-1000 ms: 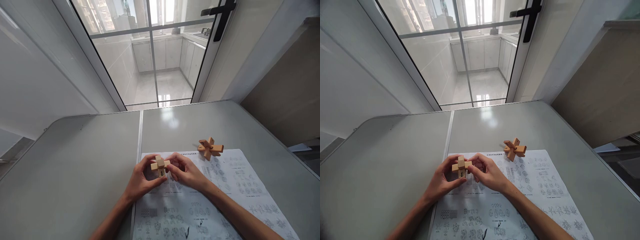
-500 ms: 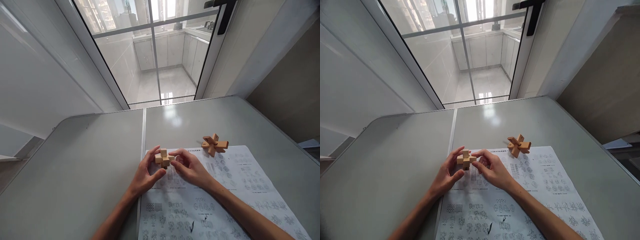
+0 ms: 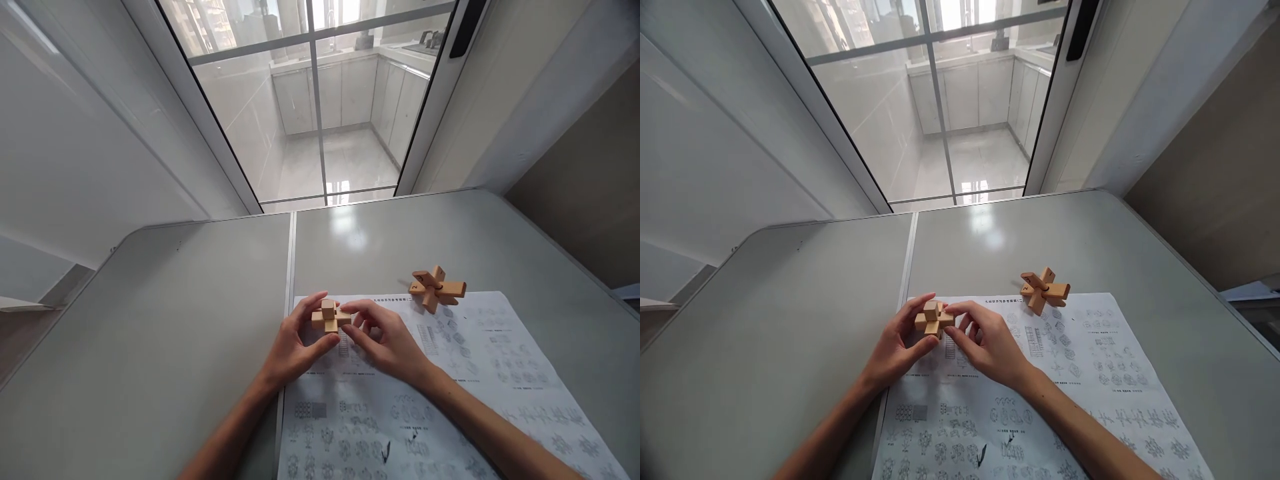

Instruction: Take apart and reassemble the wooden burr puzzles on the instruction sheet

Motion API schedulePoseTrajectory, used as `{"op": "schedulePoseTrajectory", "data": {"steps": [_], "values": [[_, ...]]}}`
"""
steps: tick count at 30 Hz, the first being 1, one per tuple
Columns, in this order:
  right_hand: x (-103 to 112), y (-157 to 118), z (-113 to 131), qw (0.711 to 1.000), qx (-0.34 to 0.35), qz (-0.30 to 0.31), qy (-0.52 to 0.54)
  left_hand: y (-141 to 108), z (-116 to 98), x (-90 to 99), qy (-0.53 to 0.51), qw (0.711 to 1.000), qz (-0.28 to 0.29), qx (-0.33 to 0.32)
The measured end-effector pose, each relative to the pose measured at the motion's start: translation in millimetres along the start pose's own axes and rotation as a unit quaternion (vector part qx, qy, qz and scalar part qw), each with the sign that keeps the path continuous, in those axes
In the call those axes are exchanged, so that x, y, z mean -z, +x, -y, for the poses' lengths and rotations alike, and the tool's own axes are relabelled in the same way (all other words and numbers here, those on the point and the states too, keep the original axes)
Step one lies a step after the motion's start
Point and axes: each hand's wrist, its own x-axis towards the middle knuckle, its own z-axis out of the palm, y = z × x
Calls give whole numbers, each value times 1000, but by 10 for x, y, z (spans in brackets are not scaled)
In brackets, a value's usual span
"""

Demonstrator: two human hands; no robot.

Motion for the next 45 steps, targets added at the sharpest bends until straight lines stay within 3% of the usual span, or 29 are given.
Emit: {"op": "schedulePoseTrajectory", "data": {"steps": [7, 14, 26, 34, 45], "values": [[21, 15, 0, 1000, -21, 18, 10, 1, 47, 12, -1, 1000, 1, -16], [23, -6, -19, 1000, 0, 9, 3, -5, 39, 7, 8, 999, 12, -38], [-22, -47, -42, 987, 143, -35, -59, -1, 50, 43, 21, 998, 34, -39], [-19, -48, -68, 949, 255, -54, -176, 17, 33, 47, 24, 998, 61, 2], [-33, -56, -99, 966, 207, -46, -150, 32, 95, 93, -91, 995, 43, 6]]}}
